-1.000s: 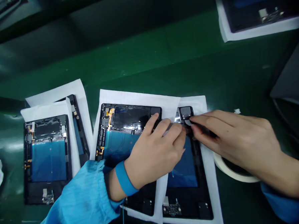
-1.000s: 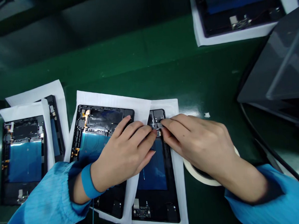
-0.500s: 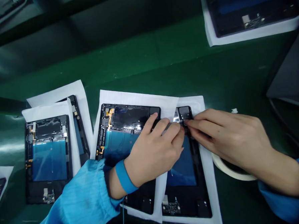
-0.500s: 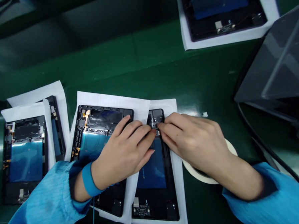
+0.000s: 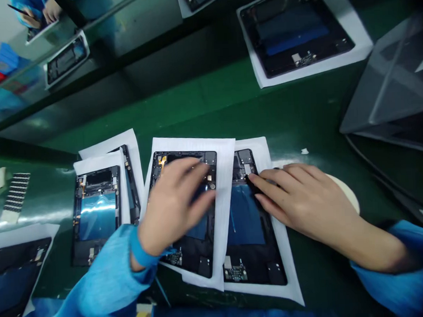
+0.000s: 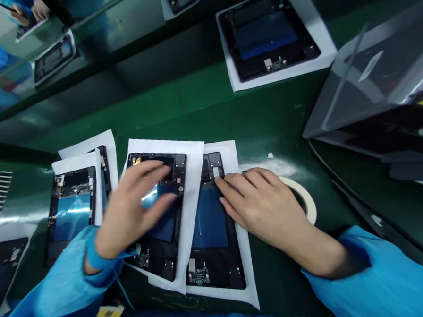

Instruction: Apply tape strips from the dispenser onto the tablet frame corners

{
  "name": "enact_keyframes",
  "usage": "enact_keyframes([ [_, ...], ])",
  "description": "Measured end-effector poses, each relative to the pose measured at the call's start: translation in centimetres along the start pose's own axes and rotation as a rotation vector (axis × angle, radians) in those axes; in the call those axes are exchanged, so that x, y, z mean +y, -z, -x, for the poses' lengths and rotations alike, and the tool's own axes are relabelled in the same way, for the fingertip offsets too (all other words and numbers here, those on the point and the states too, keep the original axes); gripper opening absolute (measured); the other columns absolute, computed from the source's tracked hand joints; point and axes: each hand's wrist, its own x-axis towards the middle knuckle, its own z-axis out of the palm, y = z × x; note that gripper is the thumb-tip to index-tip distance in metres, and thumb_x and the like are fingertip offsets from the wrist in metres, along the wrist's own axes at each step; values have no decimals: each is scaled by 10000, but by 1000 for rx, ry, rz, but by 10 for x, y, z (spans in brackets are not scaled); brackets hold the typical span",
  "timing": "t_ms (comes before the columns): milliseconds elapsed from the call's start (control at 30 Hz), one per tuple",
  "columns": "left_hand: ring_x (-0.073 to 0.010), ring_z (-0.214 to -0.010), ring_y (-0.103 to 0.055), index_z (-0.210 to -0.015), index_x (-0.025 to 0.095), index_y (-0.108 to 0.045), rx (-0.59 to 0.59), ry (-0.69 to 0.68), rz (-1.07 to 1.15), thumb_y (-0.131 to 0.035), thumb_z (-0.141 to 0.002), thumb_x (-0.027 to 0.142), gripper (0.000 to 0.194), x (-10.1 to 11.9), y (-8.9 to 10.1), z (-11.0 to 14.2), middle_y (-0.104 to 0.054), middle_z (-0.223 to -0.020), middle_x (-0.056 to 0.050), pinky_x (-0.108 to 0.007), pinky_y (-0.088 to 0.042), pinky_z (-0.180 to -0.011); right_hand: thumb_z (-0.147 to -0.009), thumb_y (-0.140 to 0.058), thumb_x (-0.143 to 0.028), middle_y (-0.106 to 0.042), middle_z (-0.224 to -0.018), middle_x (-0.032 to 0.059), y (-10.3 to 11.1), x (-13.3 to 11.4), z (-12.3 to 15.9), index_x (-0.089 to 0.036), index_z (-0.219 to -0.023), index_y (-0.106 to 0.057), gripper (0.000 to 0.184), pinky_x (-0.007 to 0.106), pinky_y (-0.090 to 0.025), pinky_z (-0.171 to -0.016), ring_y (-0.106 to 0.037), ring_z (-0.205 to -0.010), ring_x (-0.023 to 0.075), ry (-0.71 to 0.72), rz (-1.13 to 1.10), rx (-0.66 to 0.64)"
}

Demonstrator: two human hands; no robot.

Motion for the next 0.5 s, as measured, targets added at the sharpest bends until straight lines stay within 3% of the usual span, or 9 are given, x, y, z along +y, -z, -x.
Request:
enact_keyframes([
  [100, -303, -1169, -628, -1345, 141, -582, -50, 495, 67, -550, -958, 478, 515, -40, 38, 20, -607, -1360, -168, -496, -530, -1011, -963, -585, -304, -696, -1005, 85, 4, -22, -6, -131, -1155, -683, 276, 372, -414, -784, -568, -843, 217, 75, -118, 10],
  [200, -310, -1128, -649, -1347, 106, -566, -162, 852, 290, -628, -839, 557, 683, -70, 55, 31, -635, -1314, -180, -459, -558, -951, -936, -618, -369, -688, -987, 84, 3, -48, -14, -140, -1129, -687, 308, 369, -409, -743, -567, -813, 213, 82, -207, -54],
  [333, -225, -925, -673, -1256, 80, -607, -169, 1023, 563, -744, -741, 513, 687, -77, 51, 26, -693, -1010, -103, -339, -581, -793, -921, -640, -330, -679, -1058, 117, -6, -64, -17, -131, -1070, -683, 253, 369, -431, -722, -591, -848, 234, 50, -278, -39],
  [500, -139, -637, -600, -1017, 111, -688, -201, 1013, 535, -793, -683, 398, 453, -75, 44, 17, -614, -704, 9, -270, -522, -651, -956, -591, -283, -669, -1000, 108, -11, -60, -18, -140, -993, -678, 171, 366, -495, -739, -619, -859, 229, 13, -370, -6],
])
